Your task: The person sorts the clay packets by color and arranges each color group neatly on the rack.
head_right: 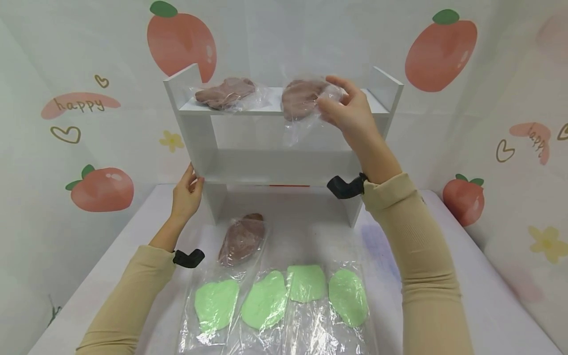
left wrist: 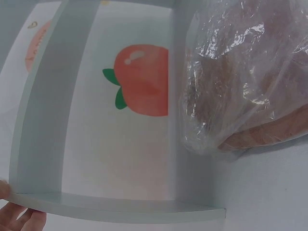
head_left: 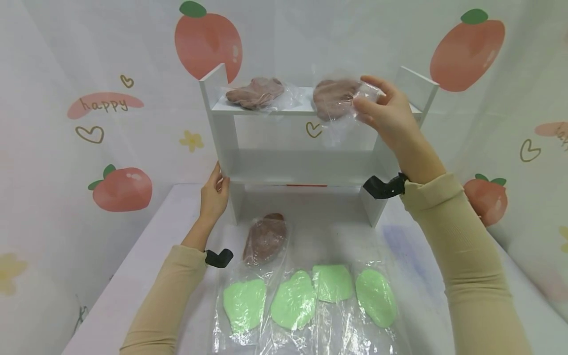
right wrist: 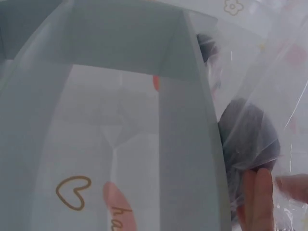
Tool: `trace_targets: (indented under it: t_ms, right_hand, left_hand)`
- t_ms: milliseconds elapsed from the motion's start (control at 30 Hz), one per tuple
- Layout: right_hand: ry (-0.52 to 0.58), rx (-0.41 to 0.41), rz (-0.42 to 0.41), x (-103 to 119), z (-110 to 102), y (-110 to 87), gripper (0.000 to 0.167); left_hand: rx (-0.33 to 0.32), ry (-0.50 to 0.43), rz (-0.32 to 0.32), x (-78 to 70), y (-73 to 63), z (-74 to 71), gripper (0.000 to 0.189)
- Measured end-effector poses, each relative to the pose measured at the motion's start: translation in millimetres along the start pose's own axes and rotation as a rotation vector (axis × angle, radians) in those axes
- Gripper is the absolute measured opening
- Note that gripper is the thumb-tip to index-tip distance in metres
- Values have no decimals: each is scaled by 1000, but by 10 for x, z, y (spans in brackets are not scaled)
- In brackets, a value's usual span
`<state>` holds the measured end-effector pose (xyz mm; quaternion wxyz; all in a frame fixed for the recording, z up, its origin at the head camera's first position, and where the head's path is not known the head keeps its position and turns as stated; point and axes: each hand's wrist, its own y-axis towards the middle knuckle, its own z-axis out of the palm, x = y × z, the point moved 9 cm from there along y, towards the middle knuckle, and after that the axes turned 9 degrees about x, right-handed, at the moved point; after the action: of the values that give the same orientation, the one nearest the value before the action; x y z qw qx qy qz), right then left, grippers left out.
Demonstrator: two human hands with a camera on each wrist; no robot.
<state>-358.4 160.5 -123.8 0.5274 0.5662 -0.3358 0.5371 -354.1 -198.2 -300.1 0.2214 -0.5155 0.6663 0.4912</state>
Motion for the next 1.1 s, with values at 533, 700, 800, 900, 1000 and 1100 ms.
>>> trace_targets:
  t_ms: [533,700,800,900,1000,1100]
  right_hand:
    - [-315,-84,62,-33,171,314,65]
    - [-306,-78,77,-56,197,351,59]
    - [-311,-68,102,-73,199,363,58]
    - [-329,-50,125,-84,198,369,60]
    - [-330,-33,145,-90,186,357,65]
    - [-300,-24,152,-88,159,316,68]
  left_hand:
    - [2,0,-8,4,-1,3,54]
    - [8,8,-8,18,9,11,54]
    - [11,7,-9,17,8,14,54]
    - [15,4,-12,20,9,20,54]
    - [16,2,-12,24,14,23,54]
    - [11,2,-10,25,16,22,54]
